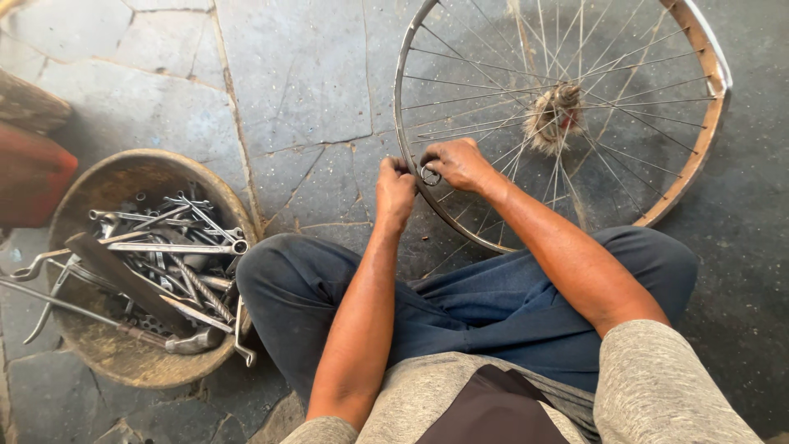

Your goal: The person sits on the floor and uses a wrench to tighten the spokes of a bicycle wheel. They repeatedly adjust the wheel's position and use the tool to turn the spoke nipples.

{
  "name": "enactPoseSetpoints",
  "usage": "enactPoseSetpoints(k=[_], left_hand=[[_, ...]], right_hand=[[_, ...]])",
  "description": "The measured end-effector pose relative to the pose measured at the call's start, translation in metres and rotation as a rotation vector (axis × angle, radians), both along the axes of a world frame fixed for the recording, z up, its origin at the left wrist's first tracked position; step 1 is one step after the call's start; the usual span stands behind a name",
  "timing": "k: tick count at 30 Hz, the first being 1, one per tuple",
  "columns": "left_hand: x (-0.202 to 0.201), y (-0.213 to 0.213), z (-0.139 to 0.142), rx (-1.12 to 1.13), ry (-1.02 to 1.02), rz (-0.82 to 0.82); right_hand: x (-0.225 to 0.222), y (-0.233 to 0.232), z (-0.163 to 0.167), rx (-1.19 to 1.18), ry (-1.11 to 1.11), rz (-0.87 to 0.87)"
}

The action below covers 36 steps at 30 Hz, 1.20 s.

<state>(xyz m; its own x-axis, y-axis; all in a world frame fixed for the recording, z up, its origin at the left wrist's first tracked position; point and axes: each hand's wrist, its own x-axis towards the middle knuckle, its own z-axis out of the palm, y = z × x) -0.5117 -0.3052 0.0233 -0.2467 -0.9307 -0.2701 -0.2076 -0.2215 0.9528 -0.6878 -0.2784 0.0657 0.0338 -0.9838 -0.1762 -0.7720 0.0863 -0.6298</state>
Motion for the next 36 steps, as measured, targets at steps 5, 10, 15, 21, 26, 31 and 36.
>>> enactPoseSetpoints(k=[5, 10, 15, 21, 26, 31, 36], left_hand=[[0.009, 0.011, 0.005, -0.162, -0.248, -0.145], [0.007, 0.021, 0.015, -0.219, -0.259, -0.089], [0.007, 0.022, 0.021, -0.155, -0.269, -0.072], [0.006, 0.021, 0.015, -0.176, -0.222, -0.094], [0.007, 0.020, 0.013, -0.230, -0.196, -0.119], [0.005, 0.021, 0.019, -0.131, -0.190, -0.155], [0.005, 0.023, 0.025, -0.155, -0.194, -0.148]], right_hand=[[-0.006, 0.007, 0.012, -0.107, -0.012, 0.173], [-0.014, 0.014, 0.023, -0.126, 0.123, -0.151], [-0.013, 0.019, 0.020, 0.349, -0.472, -0.415], [0.008, 0.019, -0.001, 0.457, -1.044, -0.691], [0.024, 0.020, -0.016, 0.401, -0.919, -0.643], [0.027, 0.024, -0.018, 0.270, -0.772, -0.690], [0.018, 0.028, -0.006, 0.360, -0.843, -0.519]])
